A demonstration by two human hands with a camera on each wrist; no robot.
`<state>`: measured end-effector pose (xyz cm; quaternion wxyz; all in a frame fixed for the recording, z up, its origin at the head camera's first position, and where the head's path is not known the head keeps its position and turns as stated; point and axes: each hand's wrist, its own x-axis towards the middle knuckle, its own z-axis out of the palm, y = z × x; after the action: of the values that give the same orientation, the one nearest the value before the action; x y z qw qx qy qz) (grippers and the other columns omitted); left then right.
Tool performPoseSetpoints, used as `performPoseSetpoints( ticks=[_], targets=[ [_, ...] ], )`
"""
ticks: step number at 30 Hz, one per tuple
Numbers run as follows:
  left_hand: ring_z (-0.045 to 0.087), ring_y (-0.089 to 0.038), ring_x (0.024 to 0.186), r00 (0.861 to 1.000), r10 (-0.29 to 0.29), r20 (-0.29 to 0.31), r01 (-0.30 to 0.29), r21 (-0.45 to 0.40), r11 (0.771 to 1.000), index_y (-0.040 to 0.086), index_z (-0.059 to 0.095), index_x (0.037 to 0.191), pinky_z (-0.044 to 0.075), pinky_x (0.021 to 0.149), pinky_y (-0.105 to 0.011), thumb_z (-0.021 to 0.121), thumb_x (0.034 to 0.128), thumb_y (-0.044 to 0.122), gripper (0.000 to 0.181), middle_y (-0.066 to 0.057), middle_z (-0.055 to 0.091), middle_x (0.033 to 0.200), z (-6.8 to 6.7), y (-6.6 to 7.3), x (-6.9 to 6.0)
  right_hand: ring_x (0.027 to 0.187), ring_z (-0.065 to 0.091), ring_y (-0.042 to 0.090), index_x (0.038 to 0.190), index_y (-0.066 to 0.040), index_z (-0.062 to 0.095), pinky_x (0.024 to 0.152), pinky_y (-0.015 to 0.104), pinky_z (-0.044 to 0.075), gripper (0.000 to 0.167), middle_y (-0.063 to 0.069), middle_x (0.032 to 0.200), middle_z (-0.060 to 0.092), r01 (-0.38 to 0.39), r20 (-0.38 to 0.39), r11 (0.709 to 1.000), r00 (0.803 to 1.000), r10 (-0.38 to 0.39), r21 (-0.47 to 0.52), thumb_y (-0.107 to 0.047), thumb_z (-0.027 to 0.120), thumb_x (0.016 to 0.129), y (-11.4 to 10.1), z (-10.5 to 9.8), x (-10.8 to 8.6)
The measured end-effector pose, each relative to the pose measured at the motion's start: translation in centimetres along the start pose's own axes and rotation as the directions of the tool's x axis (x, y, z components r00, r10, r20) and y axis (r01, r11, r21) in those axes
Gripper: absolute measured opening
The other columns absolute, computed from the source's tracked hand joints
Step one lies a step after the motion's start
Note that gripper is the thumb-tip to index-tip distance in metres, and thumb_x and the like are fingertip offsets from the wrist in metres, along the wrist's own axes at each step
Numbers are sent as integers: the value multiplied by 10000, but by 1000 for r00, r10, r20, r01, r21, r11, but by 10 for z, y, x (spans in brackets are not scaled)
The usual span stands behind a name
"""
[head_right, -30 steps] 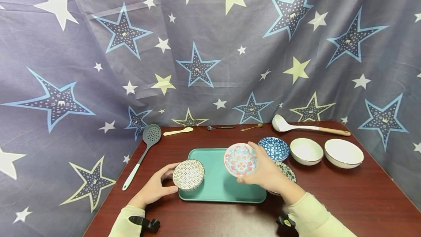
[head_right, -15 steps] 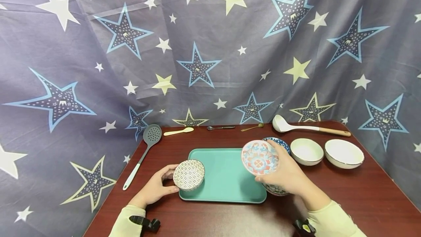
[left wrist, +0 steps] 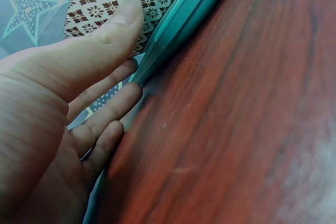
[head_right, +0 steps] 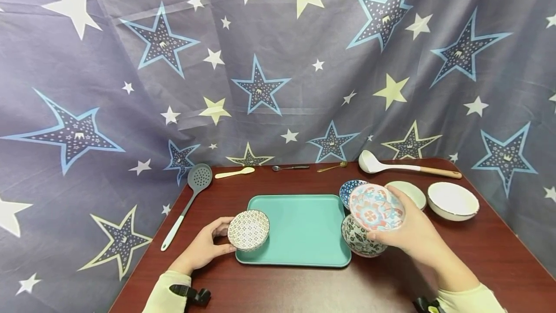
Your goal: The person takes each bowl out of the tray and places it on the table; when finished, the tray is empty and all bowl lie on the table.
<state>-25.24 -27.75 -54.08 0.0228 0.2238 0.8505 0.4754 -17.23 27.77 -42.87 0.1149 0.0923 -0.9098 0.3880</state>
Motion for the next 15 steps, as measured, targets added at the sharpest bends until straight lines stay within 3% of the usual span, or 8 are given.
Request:
performPoseSetpoints(
  ticks=[7,15],
  targets=[
    [640,-154,1160,1000,1,1,-1,6,1000,343,579,1430,482,1007,-324,932,801,353,722,141,728,1228,0,-1,1,1006,526,82,1664,-85,251,804,132,367,1180,267,1391,528,-31,-24,998,999,32,63,-252,973,746,25,-14,-16],
    [641,-159,1168,1000,8,2,-8,-1,1000,342,579,1436,484,1013,-328,931,803,358,725,136,725,1242,0,0,0,987,454,15,1653,-34,239,764,174,344,1153,306,1385,517,-132,-21,991,991,131,-6,-329,942,789,52,-25,-32]
  ],
)
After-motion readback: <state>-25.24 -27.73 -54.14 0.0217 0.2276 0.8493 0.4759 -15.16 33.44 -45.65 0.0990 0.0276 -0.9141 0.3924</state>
